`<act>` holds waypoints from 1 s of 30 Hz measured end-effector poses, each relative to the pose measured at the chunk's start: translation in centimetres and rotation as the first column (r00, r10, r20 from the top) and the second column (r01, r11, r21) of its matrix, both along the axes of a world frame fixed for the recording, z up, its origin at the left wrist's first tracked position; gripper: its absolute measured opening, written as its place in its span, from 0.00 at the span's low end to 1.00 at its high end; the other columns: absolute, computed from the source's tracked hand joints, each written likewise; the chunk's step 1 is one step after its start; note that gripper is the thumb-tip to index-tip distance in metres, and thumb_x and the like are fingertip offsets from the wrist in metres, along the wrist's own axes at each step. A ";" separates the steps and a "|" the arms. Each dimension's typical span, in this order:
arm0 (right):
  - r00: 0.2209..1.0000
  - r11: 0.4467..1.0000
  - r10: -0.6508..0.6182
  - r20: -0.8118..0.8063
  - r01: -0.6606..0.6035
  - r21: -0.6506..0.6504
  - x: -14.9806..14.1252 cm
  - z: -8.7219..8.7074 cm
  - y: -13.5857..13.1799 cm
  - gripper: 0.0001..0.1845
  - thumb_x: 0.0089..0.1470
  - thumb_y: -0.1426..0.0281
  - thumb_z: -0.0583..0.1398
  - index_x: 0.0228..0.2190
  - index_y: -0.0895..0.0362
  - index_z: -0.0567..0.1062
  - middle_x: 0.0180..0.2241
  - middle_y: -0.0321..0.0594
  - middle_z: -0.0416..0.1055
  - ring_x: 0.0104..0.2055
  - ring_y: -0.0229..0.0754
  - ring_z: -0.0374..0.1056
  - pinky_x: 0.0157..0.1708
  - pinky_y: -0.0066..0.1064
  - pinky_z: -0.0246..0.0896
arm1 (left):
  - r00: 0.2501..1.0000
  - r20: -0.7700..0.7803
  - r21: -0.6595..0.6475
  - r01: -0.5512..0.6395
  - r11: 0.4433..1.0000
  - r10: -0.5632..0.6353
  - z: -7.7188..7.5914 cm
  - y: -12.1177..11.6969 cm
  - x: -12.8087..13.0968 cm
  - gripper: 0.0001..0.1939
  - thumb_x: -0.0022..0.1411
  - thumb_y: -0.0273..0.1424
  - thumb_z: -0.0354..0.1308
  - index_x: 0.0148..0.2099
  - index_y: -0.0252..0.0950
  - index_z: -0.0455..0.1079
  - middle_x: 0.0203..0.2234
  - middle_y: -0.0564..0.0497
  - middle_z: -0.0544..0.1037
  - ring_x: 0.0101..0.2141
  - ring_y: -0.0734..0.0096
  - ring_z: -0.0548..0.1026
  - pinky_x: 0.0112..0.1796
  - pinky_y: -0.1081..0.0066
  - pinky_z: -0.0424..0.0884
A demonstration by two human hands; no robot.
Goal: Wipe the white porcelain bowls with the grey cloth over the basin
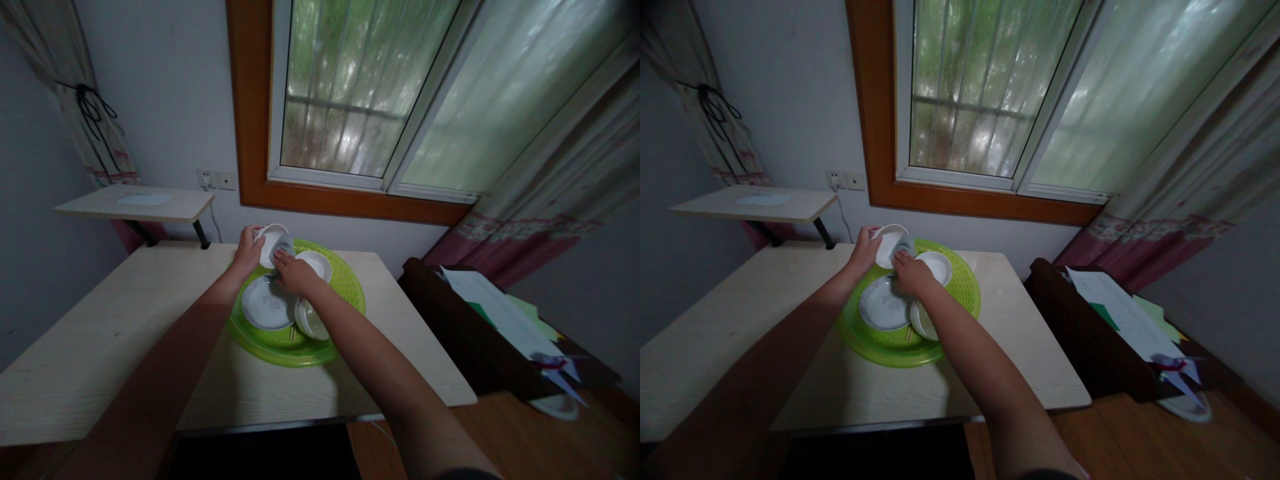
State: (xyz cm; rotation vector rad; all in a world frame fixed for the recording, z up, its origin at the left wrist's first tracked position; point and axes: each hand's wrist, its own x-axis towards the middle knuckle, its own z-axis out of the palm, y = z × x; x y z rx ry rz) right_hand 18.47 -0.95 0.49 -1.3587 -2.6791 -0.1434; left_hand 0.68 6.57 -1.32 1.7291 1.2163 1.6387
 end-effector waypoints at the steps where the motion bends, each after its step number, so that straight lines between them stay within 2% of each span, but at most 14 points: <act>1: 1.000 0.999 0.026 -0.003 -0.026 -0.040 -0.1 0.0 0.0 0.38 0.58 0.68 0.61 0.66 0.68 0.61 0.70 0.59 0.54 0.72 0.55 0.52 0.66 0.44 0.58 | 1.000 -0.016 0.002 -0.001 1.000 0.001 0.0 -0.1 0.0 0.15 0.63 0.33 0.54 0.52 0.40 0.65 0.50 0.43 0.70 0.54 0.59 0.68 0.60 0.55 0.62; 4: 0.992 0.990 0.097 -0.078 -0.104 -0.091 -0.3 -0.1 0.2 0.39 0.57 0.68 0.62 0.66 0.66 0.60 0.68 0.58 0.58 0.70 0.53 0.58 0.65 0.41 0.58 | 1.000 -0.031 -0.002 -0.002 1.000 0.002 -0.1 -0.1 -0.1 0.15 0.64 0.33 0.53 0.53 0.38 0.65 0.51 0.42 0.69 0.54 0.59 0.68 0.60 0.56 0.63; 9: 0.963 0.981 0.163 -0.216 -0.182 -0.072 -0.3 0.0 0.4 0.37 0.56 0.71 0.62 0.65 0.65 0.64 0.66 0.59 0.62 0.67 0.53 0.62 0.65 0.43 0.58 | 0.999 0.026 -0.011 -0.026 1.000 0.027 0.0 -0.1 -0.2 0.16 0.64 0.34 0.53 0.53 0.38 0.64 0.51 0.42 0.69 0.54 0.59 0.68 0.60 0.56 0.63; 12: 0.934 0.965 0.177 -0.309 -0.227 -0.132 -0.3 0.3 0.2 0.39 0.56 0.71 0.63 0.66 0.65 0.62 0.65 0.59 0.63 0.66 0.53 0.64 0.64 0.44 0.58 | 0.999 0.048 -0.022 -0.024 0.999 0.025 0.1 -0.1 -0.2 0.15 0.63 0.34 0.54 0.53 0.39 0.65 0.50 0.44 0.70 0.53 0.60 0.69 0.59 0.57 0.63; 16: 0.877 0.936 0.166 -0.450 -0.284 -0.209 -0.1 0.8 0.2 0.40 0.55 0.72 0.64 0.67 0.59 0.61 0.64 0.53 0.66 0.62 0.53 0.68 0.63 0.46 0.60 | 0.998 0.056 -0.023 -0.011 1.000 0.012 0.1 -0.2 -0.3 0.15 0.63 0.34 0.54 0.52 0.40 0.65 0.49 0.45 0.70 0.53 0.61 0.69 0.59 0.58 0.63; 20: 0.864 0.927 0.162 -0.477 -0.300 -0.227 0.1 0.7 0.5 0.39 0.56 0.72 0.63 0.67 0.60 0.61 0.64 0.52 0.67 0.61 0.51 0.69 0.62 0.44 0.61 | 0.998 0.058 -0.032 -0.002 0.999 0.004 0.2 -0.2 -0.3 0.15 0.64 0.33 0.54 0.53 0.40 0.64 0.50 0.45 0.70 0.54 0.61 0.68 0.60 0.58 0.62; 25: 0.940 0.972 0.152 -0.304 -0.198 -0.129 0.4 0.1 1.1 0.32 0.59 0.72 0.60 0.64 0.65 0.66 0.65 0.55 0.64 0.67 0.50 0.62 0.66 0.41 0.56 | 1.000 0.026 -0.016 0.009 1.000 -0.009 0.2 -0.2 -0.1 0.16 0.64 0.33 0.53 0.53 0.37 0.63 0.51 0.42 0.69 0.54 0.59 0.67 0.60 0.55 0.62; 30: 0.987 0.999 -0.018 -0.161 0.024 0.033 0.6 0.0 1.0 0.29 0.60 0.71 0.59 0.62 0.64 0.68 0.66 0.58 0.62 0.69 0.53 0.59 0.66 0.46 0.58 | 1.000 0.020 -0.016 0.020 1.000 -0.019 0.2 -0.2 0.0 0.14 0.64 0.34 0.53 0.52 0.39 0.63 0.50 0.43 0.69 0.53 0.59 0.68 0.59 0.55 0.63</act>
